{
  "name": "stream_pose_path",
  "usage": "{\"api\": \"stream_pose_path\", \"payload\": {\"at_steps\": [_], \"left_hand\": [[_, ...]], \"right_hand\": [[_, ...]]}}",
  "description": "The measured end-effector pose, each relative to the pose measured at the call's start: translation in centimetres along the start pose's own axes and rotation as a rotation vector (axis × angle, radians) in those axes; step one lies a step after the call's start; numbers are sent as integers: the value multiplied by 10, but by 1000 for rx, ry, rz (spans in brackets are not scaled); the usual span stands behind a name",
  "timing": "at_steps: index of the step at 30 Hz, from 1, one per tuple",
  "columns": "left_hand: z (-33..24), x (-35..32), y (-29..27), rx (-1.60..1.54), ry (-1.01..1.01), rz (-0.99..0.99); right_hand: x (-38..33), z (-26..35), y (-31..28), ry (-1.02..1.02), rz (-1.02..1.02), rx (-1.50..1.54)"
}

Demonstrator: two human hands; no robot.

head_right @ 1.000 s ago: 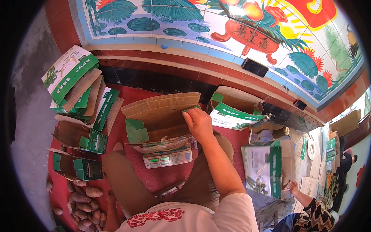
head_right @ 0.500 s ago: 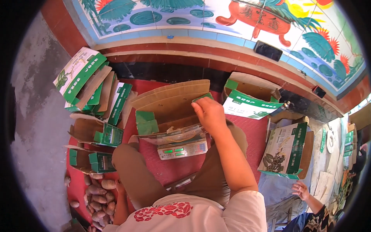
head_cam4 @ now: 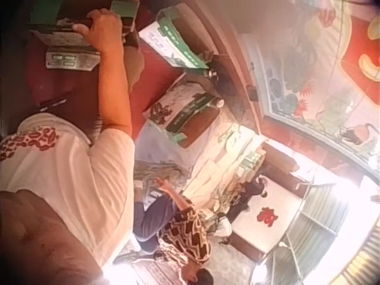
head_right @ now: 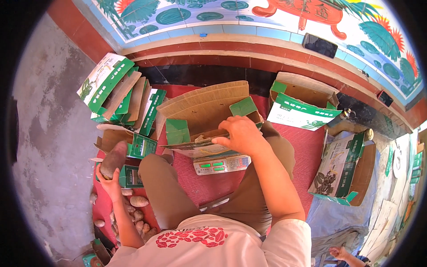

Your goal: The recorder is packing sweet potatoes from a pile on the floor into cardboard boxes, using a scale to check the weight.

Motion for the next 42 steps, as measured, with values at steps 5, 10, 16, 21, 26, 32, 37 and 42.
{"api": "stream_pose_path", "payload": {"at_steps": [5, 10, 16, 21, 26, 32, 37, 42], "left_hand": [[-61, 17, 36, -521, -29, 123], [-133, 24, 112, -662, 52, 425], [-178, 18, 212, -533, 124, 819], [-179, 9, 275, -268, 133, 1030], [-175, -6, 317, 17, 218, 1228], [-166, -9, 341, 110, 256, 1317], [-154, -16, 356, 143, 357, 1361], [-156, -24, 356, 242, 478, 1362]], "right_hand": [[1, -1, 23, -32, 163, -147], [7, -11, 42, 75, 282, -314], [15, -17, 53, 104, 306, -370], [16, -14, 58, 84, 293, -445], [17, -17, 63, 68, 272, -445], [18, -15, 65, 66, 302, -498], [19, -14, 70, 30, 290, -520], [19, -15, 68, 12, 269, -496]]}}
Point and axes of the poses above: each hand's wrist, its own x-axis towards the middle knuckle, its own y-axis out of the palm, z = x × y, the point moved 8 cm from there along x, towards the middle knuckle, and after that the axes turned 10 degrees about z, right-handed, at the moved point
